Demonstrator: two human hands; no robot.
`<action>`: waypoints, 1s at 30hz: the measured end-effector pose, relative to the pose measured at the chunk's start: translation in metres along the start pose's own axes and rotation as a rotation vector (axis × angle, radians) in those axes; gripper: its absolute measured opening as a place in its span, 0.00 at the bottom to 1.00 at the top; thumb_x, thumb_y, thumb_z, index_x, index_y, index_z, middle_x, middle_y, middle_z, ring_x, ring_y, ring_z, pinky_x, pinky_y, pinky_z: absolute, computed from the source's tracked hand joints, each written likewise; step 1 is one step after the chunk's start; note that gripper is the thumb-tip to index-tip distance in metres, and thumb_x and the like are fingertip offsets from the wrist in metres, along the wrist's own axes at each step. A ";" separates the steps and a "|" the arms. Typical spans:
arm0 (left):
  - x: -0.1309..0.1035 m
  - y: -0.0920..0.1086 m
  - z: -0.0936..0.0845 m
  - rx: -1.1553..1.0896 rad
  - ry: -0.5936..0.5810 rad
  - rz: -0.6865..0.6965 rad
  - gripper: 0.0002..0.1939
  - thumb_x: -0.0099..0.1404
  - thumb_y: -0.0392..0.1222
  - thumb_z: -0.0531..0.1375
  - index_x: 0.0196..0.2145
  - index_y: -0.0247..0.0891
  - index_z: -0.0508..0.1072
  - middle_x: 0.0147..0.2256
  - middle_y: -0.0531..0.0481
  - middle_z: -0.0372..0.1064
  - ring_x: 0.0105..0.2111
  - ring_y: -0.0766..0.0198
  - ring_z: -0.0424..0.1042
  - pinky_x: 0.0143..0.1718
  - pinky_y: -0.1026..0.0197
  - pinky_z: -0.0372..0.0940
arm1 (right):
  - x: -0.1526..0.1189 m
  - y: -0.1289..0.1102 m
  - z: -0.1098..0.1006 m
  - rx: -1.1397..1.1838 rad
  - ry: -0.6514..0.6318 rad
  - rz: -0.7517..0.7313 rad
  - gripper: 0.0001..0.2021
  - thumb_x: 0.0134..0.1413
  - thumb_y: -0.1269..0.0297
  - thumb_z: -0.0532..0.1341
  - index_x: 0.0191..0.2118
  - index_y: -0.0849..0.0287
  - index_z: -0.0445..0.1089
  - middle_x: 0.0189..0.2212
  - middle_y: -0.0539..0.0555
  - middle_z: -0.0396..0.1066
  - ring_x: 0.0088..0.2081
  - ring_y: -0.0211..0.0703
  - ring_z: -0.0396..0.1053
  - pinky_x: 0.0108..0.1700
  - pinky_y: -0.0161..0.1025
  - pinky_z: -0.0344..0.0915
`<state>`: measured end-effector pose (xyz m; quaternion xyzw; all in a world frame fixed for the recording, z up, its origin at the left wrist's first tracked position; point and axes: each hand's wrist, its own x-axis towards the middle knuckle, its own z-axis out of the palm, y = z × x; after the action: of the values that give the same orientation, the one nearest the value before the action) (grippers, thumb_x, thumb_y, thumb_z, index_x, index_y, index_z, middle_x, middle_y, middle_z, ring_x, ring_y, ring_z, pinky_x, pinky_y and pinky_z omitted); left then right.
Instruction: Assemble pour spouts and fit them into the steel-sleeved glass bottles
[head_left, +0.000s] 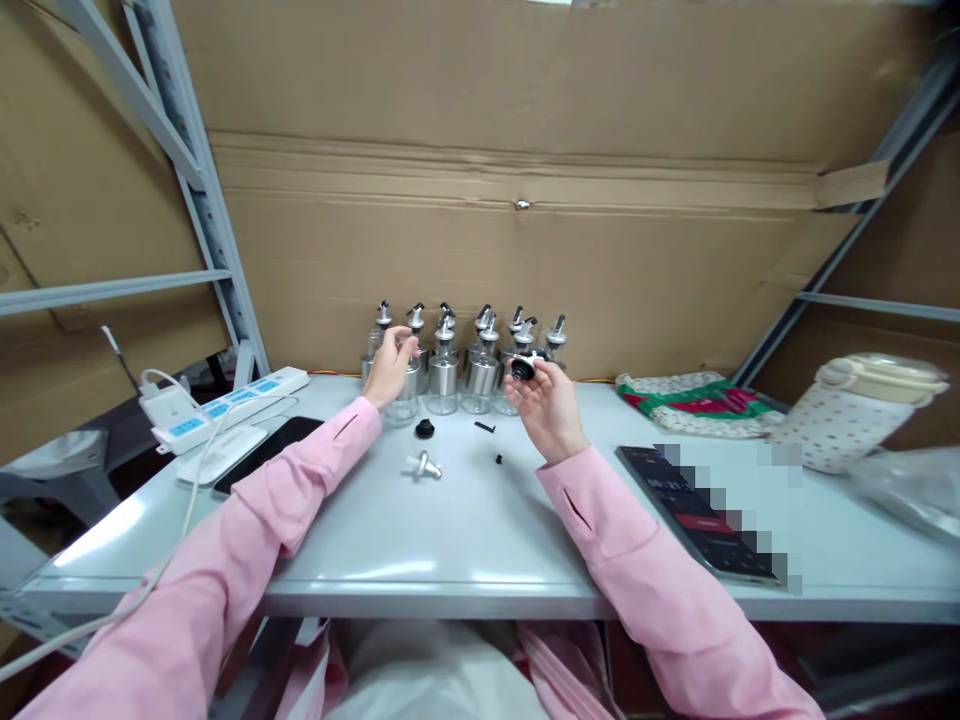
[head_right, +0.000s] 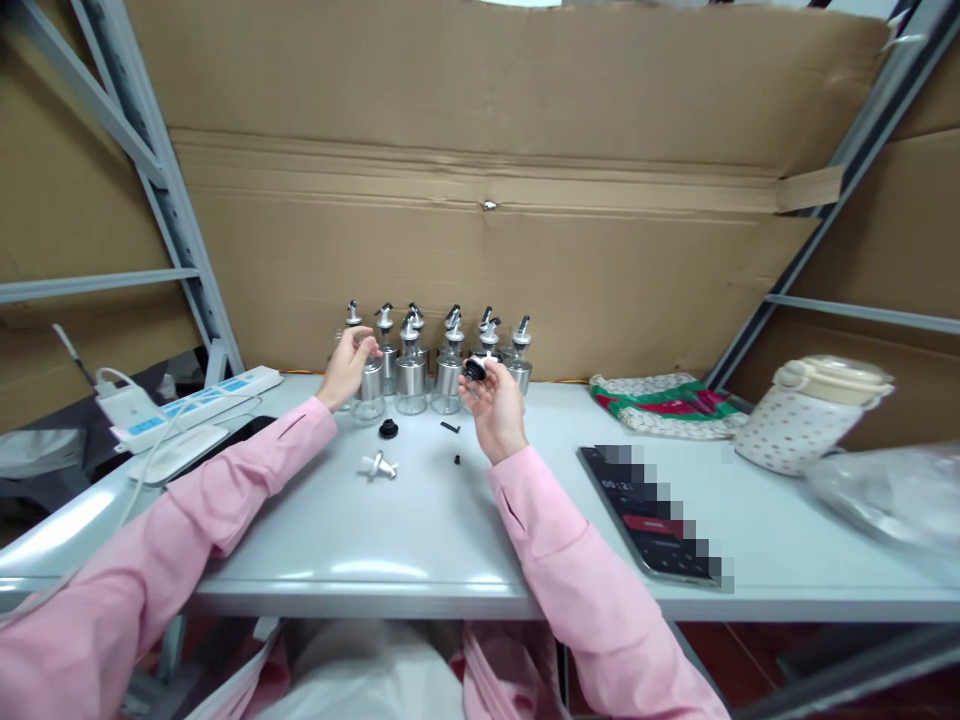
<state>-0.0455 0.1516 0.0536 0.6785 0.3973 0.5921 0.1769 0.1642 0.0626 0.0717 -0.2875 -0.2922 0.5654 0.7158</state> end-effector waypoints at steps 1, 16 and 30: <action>-0.002 -0.003 0.000 0.030 -0.005 -0.003 0.14 0.66 0.46 0.49 0.46 0.36 0.59 0.32 0.50 0.66 0.35 0.65 0.69 0.43 0.60 0.61 | -0.001 0.000 0.001 -0.006 0.002 0.013 0.05 0.46 0.67 0.56 0.27 0.61 0.68 0.27 0.50 0.72 0.23 0.32 0.67 0.25 0.29 0.67; -0.017 -0.013 -0.013 0.623 -0.279 0.385 0.45 0.51 0.33 0.54 0.62 0.29 0.34 0.61 0.33 0.38 0.62 0.48 0.40 0.60 0.46 0.41 | -0.003 0.004 0.001 -0.117 -0.112 0.072 0.04 0.44 0.66 0.56 0.27 0.60 0.67 0.27 0.50 0.72 0.23 0.34 0.68 0.25 0.32 0.67; -0.018 -0.021 -0.011 0.554 -0.330 0.383 0.36 0.59 0.26 0.49 0.62 0.38 0.42 0.64 0.41 0.21 0.64 0.55 0.28 0.62 0.50 0.42 | -0.004 0.006 0.001 -0.153 -0.150 0.071 0.05 0.45 0.68 0.57 0.28 0.62 0.69 0.29 0.51 0.73 0.24 0.34 0.69 0.25 0.31 0.67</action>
<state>-0.0627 0.1483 0.0293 0.8488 0.3746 0.3672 -0.0655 0.1591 0.0594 0.0677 -0.3083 -0.3771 0.5862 0.6474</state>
